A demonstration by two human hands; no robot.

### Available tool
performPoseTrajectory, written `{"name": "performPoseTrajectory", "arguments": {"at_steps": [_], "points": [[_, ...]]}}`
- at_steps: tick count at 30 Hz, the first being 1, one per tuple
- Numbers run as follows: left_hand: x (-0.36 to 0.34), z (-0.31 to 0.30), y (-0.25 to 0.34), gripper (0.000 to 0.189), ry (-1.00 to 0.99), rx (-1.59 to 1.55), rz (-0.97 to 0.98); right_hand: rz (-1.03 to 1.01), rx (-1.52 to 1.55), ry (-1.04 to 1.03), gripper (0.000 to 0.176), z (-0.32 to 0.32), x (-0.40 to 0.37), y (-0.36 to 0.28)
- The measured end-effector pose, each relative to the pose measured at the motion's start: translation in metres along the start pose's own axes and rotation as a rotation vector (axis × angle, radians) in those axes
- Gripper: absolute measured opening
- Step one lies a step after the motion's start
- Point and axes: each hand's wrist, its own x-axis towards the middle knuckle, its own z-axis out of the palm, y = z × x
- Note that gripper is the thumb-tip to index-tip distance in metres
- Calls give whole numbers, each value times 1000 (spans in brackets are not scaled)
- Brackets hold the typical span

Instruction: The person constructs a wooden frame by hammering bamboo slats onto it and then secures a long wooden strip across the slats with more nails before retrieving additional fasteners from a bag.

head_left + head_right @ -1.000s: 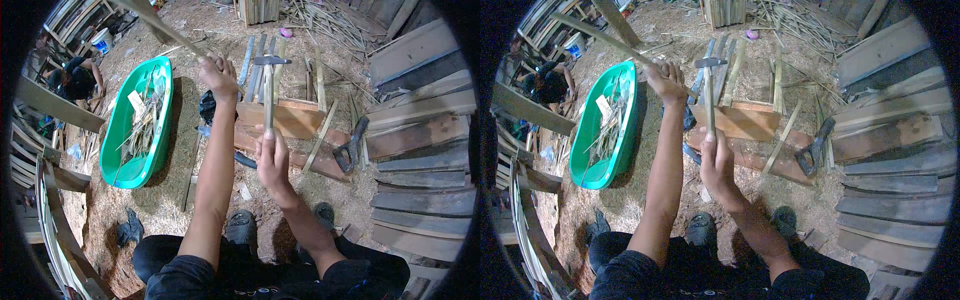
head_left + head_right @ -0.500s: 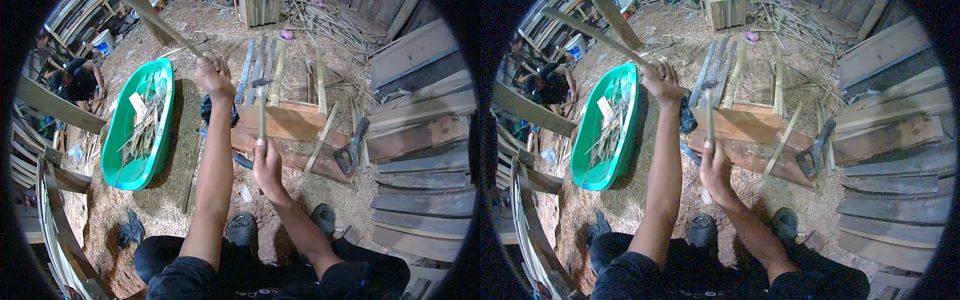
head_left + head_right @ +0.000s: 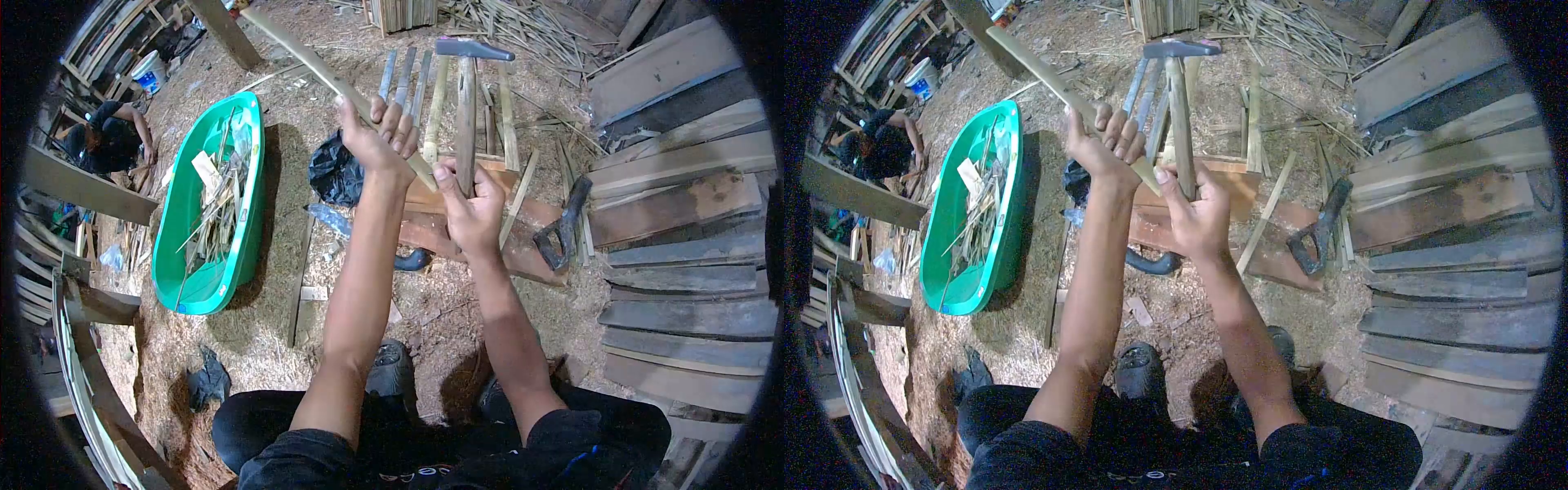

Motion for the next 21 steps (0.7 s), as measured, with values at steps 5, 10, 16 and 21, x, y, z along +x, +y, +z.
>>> {"name": "performPoseTrajectory", "arguments": {"at_steps": [5,10,16,21], "points": [[-10,-1,-14,55,82,91,30,-29,-209,-16,18,-8,4,5],[5,-6,13,55,117,52,133,19,-226,9,19,-4,-14,24],[-8,6,6,57,29,120,228,83,-45,-45,16,-11,-12,25],[-4,-7,3,57,37,114,187,153,123,-5,18,-8,-10,13]]}}
